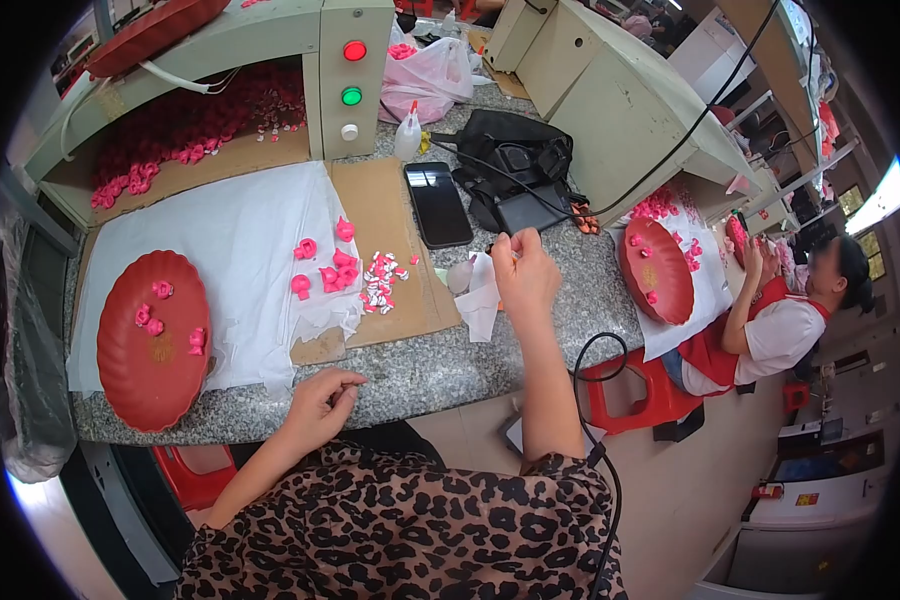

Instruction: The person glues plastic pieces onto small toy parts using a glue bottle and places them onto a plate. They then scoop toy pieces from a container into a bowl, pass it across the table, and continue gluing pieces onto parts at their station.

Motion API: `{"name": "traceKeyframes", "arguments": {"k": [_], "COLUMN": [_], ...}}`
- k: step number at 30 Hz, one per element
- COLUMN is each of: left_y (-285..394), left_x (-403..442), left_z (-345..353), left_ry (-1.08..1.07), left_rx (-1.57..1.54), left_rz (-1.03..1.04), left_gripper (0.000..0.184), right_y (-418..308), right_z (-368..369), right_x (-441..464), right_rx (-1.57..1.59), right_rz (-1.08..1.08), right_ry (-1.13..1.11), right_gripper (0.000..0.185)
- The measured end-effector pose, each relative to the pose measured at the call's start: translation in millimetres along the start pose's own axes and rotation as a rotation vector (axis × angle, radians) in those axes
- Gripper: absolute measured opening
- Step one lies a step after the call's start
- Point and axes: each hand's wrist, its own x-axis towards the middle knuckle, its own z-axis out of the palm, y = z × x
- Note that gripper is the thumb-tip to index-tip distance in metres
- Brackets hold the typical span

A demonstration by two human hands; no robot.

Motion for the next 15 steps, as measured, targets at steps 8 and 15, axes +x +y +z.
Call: {"name": "traceKeyframes", "arguments": {"k": [8, 15], "left_y": [-0.8, -0.5], "left_x": [-0.3, 0.4], "left_z": [-0.1, -0.5], "left_ry": [-0.002, -0.013], "left_rx": [-0.01, -0.007], "left_rz": [-0.003, -0.005], "left_gripper": [0.017, 0.016], "right_y": [0.5, -3.2], "right_z": [0.8, -3.6], "right_x": [-1.3, -1.1], "right_rx": [-0.009, -0.01], "right_rz": [-0.026, -0.059], "right_ry": [0.014, 0.044], "right_gripper": [0.029, 0.028]}}
